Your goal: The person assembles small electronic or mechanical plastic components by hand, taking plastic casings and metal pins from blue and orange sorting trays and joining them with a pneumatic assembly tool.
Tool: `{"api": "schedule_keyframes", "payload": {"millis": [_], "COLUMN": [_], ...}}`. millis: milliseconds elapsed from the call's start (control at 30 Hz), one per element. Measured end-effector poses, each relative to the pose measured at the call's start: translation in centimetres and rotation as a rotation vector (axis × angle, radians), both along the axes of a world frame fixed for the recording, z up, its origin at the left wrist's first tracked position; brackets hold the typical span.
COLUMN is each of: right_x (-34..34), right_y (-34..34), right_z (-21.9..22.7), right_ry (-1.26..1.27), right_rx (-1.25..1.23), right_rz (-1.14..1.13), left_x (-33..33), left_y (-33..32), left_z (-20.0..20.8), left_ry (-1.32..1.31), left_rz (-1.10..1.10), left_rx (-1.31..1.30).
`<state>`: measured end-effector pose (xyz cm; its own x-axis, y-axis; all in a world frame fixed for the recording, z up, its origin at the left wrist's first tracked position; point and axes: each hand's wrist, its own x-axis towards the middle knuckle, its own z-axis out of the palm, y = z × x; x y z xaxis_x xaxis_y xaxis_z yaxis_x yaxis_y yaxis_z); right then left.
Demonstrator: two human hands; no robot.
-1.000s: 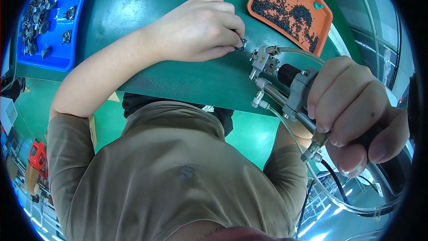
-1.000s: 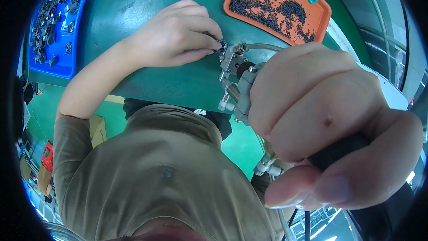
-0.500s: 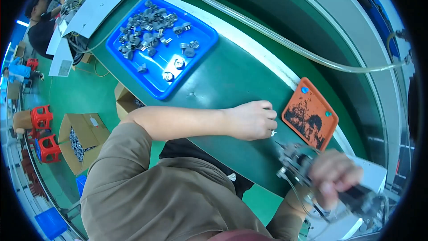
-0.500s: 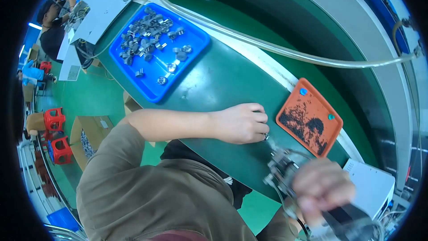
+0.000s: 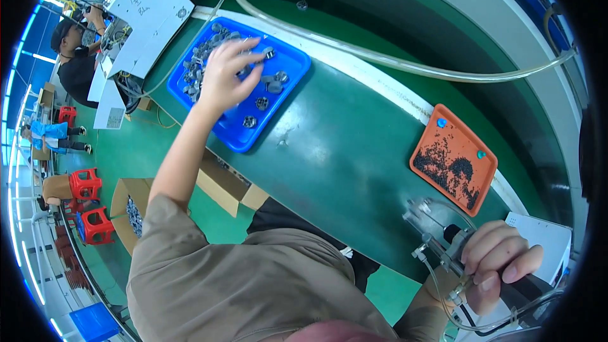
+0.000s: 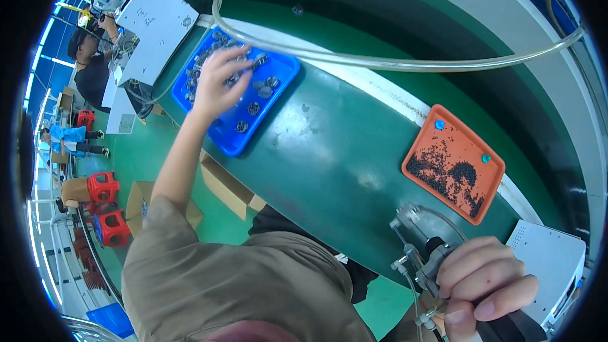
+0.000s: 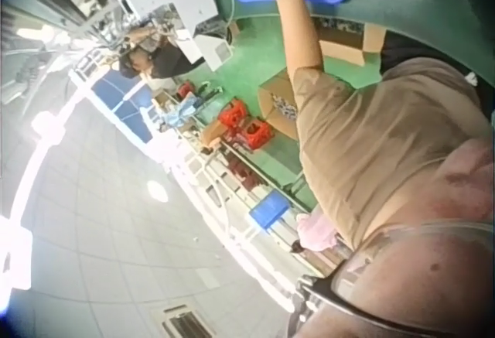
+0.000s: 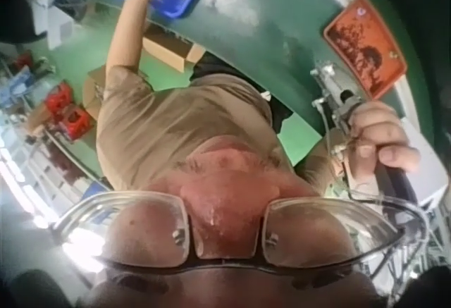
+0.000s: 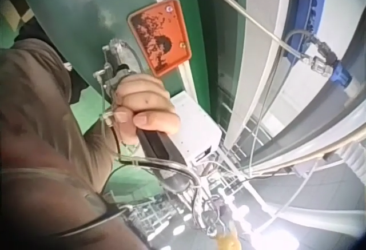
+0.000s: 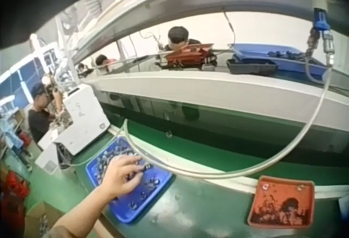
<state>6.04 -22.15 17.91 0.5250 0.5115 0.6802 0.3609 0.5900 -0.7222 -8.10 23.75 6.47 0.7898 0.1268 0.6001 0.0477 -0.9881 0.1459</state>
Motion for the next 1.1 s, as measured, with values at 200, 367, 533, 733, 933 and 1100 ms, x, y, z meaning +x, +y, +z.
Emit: {"api": "schedule_keyframes", "payload": {"millis": [200,367,533,733,933,1100], "right_x": [-0.8,-1.0,-0.5,0.8,1.6,1.6], "right_y": [0.1,-0.1,-0.8,-0.2,-1.5,-1.7], "right_z": [0.2,1.0,0.6,-0.2,1.2,0.8], "right_ry": [0.05,-0.026,0.0,0.049,-0.004,0.028], "right_rx": [-0.036,-0.059,-0.049,-0.069,-0.317,-0.357], "right_rz": [-0.094,-0.06,-0.076,0.024,0.052,0.037], "left_x": [14.8,19.4,20.0,18.9,9.6,8.6], "left_y": [8.0,9.8,9.2,-0.4,-19.3,-23.4], "left_z": [-2.2,-3.7,-3.4,-0.7,2.1,-2.0], "left_ry": [0.265,0.387,0.425,0.384,0.378,0.447], "left_rz": [0.09,0.117,0.131,-0.039,-0.574,-0.742], "left_rx": [-0.044,-0.183,-0.174,-0.068,-0.073,-0.223]}}
